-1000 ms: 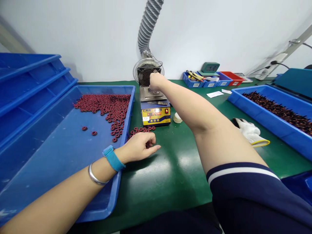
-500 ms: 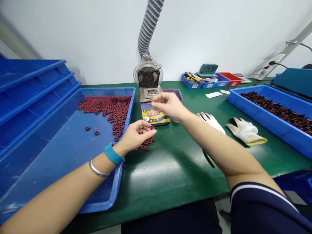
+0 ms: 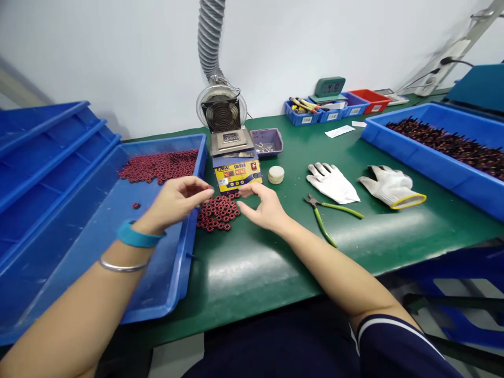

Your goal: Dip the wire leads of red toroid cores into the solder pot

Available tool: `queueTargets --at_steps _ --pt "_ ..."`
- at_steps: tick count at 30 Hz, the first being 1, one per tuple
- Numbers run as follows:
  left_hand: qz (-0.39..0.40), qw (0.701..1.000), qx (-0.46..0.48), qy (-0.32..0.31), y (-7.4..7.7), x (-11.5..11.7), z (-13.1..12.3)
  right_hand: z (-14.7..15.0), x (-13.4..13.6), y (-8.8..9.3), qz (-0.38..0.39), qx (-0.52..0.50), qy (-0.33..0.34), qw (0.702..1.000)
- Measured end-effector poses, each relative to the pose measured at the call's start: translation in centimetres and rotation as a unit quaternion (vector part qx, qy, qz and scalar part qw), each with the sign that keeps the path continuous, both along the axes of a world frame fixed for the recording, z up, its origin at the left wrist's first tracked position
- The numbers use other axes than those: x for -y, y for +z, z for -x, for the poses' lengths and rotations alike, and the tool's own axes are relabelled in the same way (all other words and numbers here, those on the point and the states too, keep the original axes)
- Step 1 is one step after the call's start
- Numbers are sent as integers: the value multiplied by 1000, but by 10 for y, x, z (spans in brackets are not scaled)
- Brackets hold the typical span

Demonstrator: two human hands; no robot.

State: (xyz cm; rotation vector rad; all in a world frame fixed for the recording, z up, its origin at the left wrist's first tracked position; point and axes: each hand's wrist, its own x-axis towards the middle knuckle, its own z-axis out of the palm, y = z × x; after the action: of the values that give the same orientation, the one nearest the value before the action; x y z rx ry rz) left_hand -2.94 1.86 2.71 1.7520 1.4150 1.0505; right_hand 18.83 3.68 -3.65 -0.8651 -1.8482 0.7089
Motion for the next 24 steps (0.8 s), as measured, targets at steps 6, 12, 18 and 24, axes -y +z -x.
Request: queueTargets --at_steps 6,12,18,24 --pt "163 902 -384 109 8 -15 91 2 -17 -30 83 272 5 959" --pt "283 876 -378 92 -16 -13 106 19 -13 -32 91 259 -23 961" --pt "179 914 -340 130 10 -7 91 14 -9 -26 167 50 14 985" --pt "27 978 -174 -110 9 14 -9 17 21 0 129 -107 89 982"
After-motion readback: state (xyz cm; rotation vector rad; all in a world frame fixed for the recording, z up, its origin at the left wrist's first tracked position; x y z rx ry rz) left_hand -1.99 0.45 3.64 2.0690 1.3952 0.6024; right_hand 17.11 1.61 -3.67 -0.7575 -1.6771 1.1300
